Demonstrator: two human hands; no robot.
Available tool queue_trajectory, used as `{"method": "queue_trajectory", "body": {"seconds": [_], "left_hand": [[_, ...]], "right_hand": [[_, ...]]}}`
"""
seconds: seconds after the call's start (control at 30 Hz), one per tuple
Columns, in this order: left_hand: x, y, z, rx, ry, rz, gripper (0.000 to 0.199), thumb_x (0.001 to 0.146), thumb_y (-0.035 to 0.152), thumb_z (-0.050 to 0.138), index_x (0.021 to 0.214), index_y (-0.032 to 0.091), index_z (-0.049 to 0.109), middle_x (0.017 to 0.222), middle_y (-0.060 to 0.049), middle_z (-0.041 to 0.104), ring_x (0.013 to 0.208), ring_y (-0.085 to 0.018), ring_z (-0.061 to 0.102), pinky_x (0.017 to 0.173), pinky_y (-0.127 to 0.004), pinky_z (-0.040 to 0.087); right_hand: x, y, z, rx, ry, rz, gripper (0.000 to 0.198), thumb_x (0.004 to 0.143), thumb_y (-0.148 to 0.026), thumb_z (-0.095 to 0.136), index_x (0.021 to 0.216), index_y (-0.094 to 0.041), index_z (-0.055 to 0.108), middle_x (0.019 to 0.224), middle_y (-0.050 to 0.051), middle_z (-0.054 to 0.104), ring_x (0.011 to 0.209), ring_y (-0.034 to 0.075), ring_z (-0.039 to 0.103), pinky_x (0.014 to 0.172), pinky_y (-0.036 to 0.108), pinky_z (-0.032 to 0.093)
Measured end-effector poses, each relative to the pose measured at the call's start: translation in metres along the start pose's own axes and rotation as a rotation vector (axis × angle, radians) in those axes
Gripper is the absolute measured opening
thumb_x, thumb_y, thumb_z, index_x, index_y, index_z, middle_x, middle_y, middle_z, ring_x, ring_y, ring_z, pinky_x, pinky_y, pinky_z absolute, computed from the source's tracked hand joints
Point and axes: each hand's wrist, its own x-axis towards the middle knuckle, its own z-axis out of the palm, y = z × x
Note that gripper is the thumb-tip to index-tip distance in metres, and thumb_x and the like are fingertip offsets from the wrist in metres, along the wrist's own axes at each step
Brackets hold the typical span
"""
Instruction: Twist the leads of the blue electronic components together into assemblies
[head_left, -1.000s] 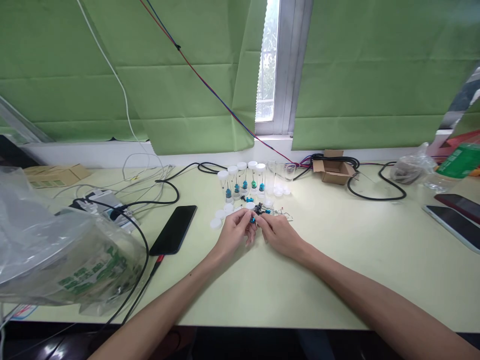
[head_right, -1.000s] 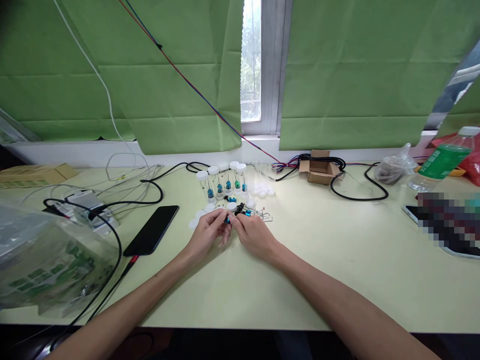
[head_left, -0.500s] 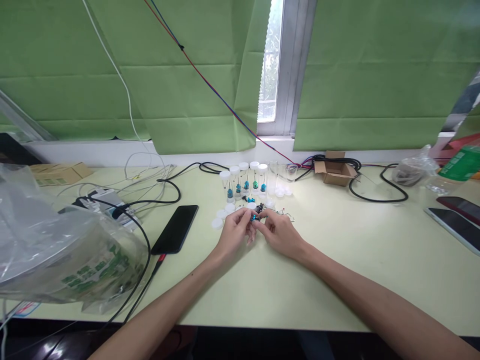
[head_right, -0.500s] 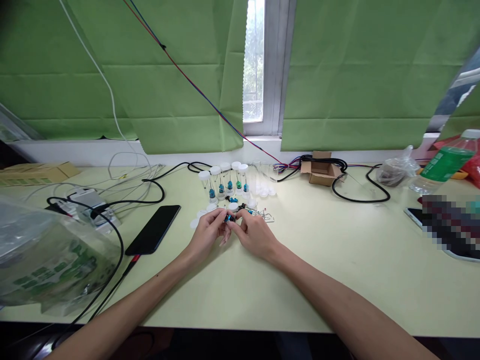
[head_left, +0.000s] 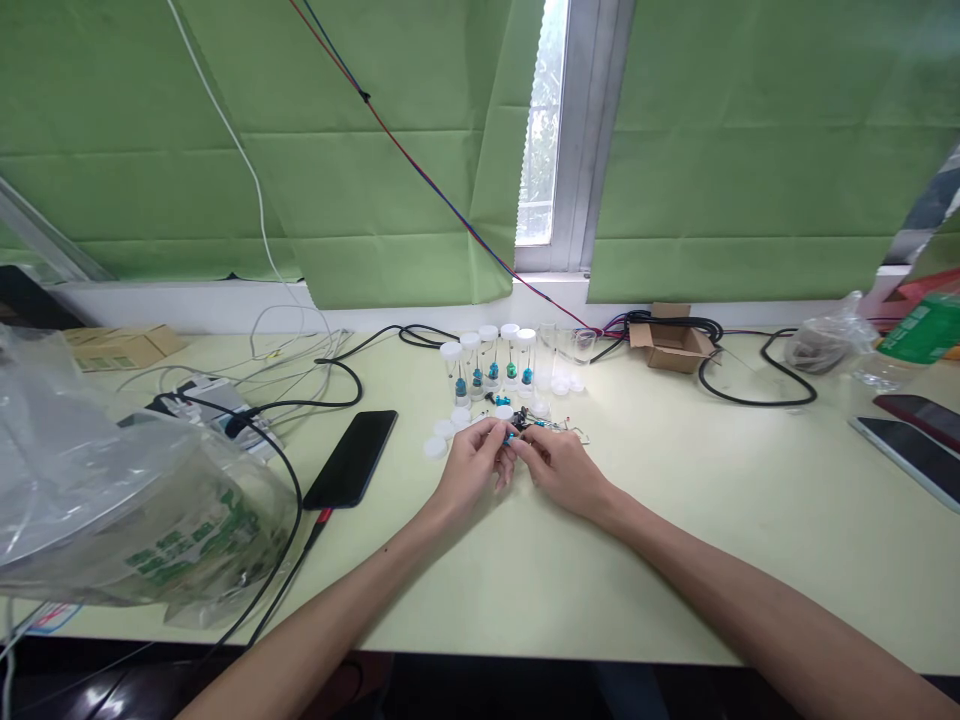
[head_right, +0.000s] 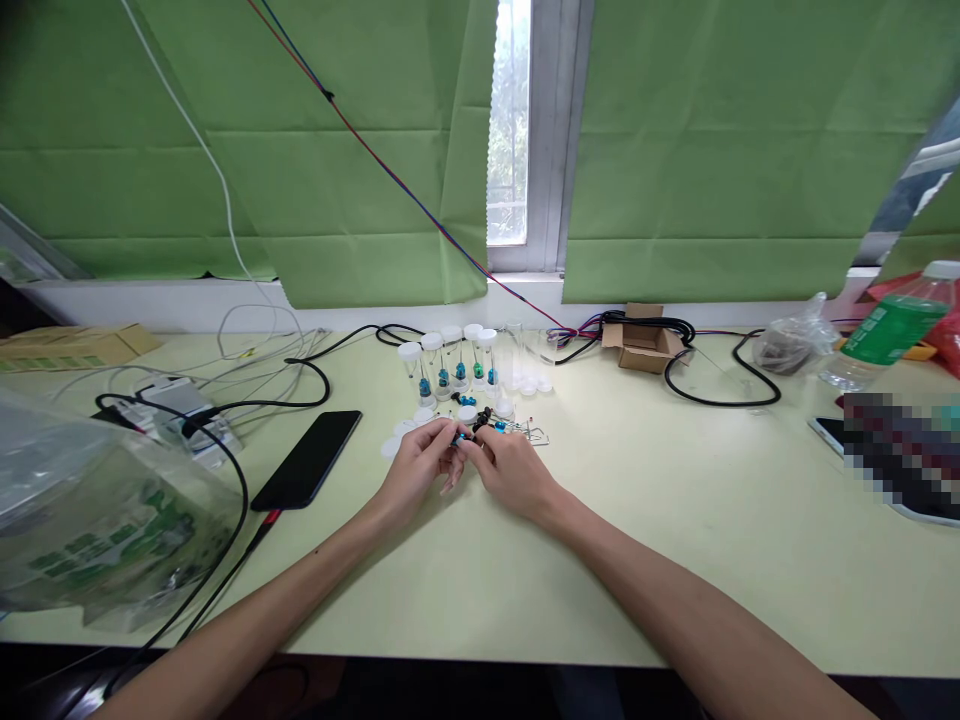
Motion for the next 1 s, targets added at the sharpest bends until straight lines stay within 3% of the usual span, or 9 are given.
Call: {"method": "queue_trajectory", "body": {"seconds": [1.0], "left_hand": [[0.0003,0.0021,0.0003,0.027,0.004,-0.011,0.031,0.093,0.046,0.051,0.083,0.018,0.058,0.057,0.003,0.051,0.043,-0.01,0.048,0.042,-0.022,0.038]], "right_hand": [[-0.0006,0.0014,-0.0001,0.003,-0.013,-0.011,0.038,0.098,-0.033,0.043,0.063,-0.022,0.033,0.051,-0.006,0.036,0.047,0.01,0.032,0.051,0.025,0.029]]}}
